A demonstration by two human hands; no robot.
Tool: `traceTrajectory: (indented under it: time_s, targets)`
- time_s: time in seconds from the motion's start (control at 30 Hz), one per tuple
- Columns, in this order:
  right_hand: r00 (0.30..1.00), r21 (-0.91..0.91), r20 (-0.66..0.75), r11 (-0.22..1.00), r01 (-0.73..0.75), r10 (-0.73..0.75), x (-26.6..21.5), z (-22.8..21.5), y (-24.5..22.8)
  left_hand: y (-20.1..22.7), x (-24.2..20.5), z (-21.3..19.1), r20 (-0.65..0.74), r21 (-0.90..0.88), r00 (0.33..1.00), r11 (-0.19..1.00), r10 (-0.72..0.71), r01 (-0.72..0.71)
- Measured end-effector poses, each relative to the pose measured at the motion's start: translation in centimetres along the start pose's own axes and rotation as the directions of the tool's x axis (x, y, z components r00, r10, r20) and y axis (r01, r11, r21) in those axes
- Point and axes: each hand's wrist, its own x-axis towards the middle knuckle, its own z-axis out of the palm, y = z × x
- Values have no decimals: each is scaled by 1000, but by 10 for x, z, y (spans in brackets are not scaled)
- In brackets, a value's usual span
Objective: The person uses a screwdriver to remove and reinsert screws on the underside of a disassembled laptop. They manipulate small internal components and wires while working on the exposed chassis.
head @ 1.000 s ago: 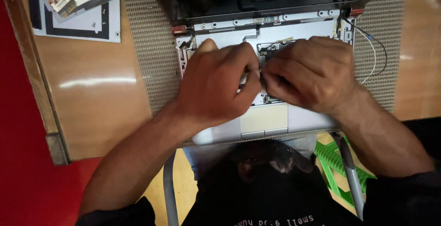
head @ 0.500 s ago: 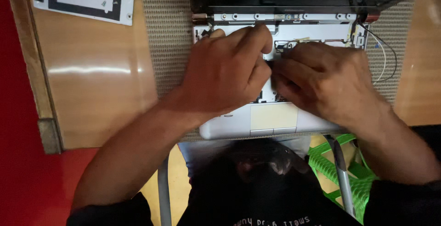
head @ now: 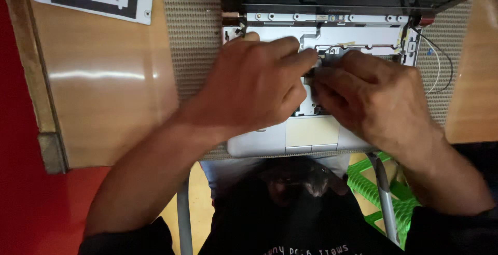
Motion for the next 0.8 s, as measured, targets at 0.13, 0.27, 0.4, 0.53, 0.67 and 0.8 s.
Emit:
traceTrajectory:
  time_s: [0.13, 0.27, 0.4, 0.53, 0.67, 0.8]
  targets:
    - [990, 115, 20, 984, -139, 137, 6, -4, -5, -9, -2, 1, 135, -38, 977, 986, 166, -162]
    - [964, 258, 131, 931, -258, 230, 17, -12, -4, -12, -2, 0, 227, 27, 948, 972, 222, -234]
    - [937, 340, 173, 875, -345, 303, 15, -10, -1, -12, 1, -3, 332, 84, 917, 961, 222, -263]
    - [969, 405, 44, 882, -241, 245, -6, -3, -4, -12, 2, -4, 266, 80, 939, 966, 217, -245]
    - [977, 327, -97, 933, -149, 190, -24, 9, -14, -12, 3, -3, 292, 67, 931, 966, 218, -248]
    - [969, 214, -219, 975, -65, 112, -29, 21, -19, -13, 3, -1, 278, 59, 939, 972, 202, -227]
